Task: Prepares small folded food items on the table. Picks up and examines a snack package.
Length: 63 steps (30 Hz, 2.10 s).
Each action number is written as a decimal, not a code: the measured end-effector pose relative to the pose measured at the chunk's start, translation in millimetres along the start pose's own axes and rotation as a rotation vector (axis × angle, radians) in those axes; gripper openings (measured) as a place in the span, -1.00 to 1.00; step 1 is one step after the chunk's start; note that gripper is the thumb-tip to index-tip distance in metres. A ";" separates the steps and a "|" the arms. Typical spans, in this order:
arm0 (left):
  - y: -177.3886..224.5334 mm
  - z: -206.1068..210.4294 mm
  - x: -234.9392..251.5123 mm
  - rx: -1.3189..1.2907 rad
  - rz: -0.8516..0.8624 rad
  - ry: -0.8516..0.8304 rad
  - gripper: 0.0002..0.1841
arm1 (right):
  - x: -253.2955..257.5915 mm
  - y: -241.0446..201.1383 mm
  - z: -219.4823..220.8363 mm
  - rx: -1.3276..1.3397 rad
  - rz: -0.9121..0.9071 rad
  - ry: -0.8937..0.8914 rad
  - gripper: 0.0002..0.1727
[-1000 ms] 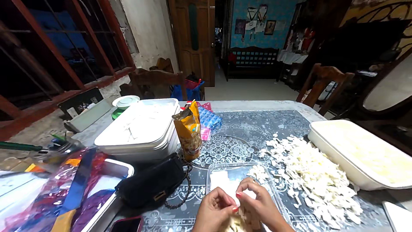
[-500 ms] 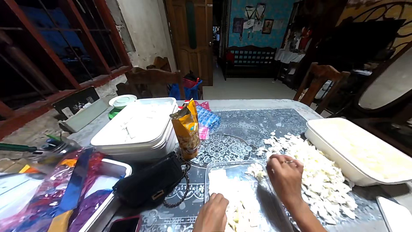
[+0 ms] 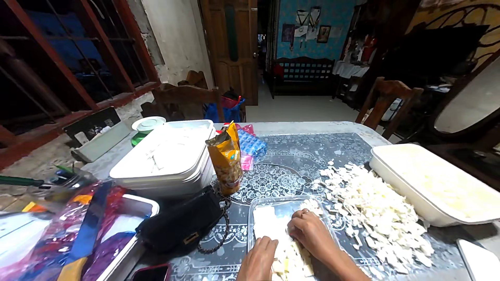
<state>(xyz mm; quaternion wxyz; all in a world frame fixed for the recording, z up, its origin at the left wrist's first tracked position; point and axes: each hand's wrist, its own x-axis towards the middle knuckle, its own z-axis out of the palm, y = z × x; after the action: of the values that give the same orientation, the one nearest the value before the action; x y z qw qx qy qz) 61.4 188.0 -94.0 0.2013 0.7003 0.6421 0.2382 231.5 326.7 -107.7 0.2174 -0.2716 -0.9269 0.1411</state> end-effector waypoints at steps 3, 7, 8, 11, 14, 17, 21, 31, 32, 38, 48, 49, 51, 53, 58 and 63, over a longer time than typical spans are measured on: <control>-5.6 6.1 0.2 0.012 0.019 0.076 -0.78 | 1.3 -6.2 -10.5 0.112 0.159 -0.122 -0.84; -9.3 9.5 0.2 0.007 0.085 0.208 -0.87 | 2.4 -9.9 -21.8 0.148 0.238 -0.080 -0.81; -7.8 4.6 0.1 -0.035 0.044 0.159 -0.88 | 2.0 -8.9 -23.1 0.140 0.231 -0.048 -0.80; -10.4 -12.8 4.4 -0.204 -0.114 -0.015 -0.81 | 1.4 -6.1 -25.8 0.050 0.242 0.001 -0.80; -15.0 -22.4 8.1 -0.443 -0.224 0.053 -0.77 | -0.6 -2.8 -21.1 0.005 0.223 0.163 -0.84; -15.4 -14.7 10.1 -0.702 -0.257 0.261 -0.78 | -2.1 -18.0 -25.6 0.391 0.273 0.203 -0.79; -8.3 -5.9 8.3 -0.761 -0.234 0.338 -0.73 | -4.9 -41.5 -20.3 0.867 0.331 -0.007 -0.87; -10.5 20.6 0.5 0.075 0.197 0.437 -0.87 | -3.9 -20.8 -28.1 0.501 0.245 0.263 -0.77; -9.4 17.5 -0.3 0.020 0.117 0.322 -0.88 | -3.2 -16.5 -26.0 0.460 0.195 0.331 -0.78; -9.5 -15.6 5.7 -0.519 -0.194 0.166 -0.76 | -4.4 -27.6 -25.1 0.674 0.206 0.339 -0.81; 3.0 -6.6 4.3 -0.918 -0.224 0.292 -0.64 | -9.4 -44.7 -4.6 0.833 0.253 0.069 -0.85; 2.8 -6.8 4.3 -0.911 -0.210 0.297 -0.64 | -8.4 -46.3 -7.2 0.912 0.287 0.108 -0.88; 1.3 -7.9 4.3 -0.892 -0.183 0.277 -0.77 | -6.0 -50.1 -12.9 1.003 0.338 0.173 -0.92; 1.3 -8.4 4.9 -0.928 -0.198 0.232 -0.86 | -7.2 -50.0 -10.9 0.903 0.270 0.177 -0.89; -5.0 -14.5 8.9 -1.207 -0.366 0.090 -0.92 | -9.6 -40.4 4.0 0.352 -0.191 0.142 -0.72; -0.2 -23.8 9.5 -1.339 -0.424 0.091 -0.83 | -6.6 -34.3 2.8 0.421 -0.125 0.275 -0.77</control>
<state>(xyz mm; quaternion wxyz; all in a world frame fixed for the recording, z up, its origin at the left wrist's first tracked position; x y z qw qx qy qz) 47.8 197.0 -74.3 0.6041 0.2751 0.4879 0.5668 220.0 294.8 -99.3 0.4016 -0.1790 -0.8537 0.2790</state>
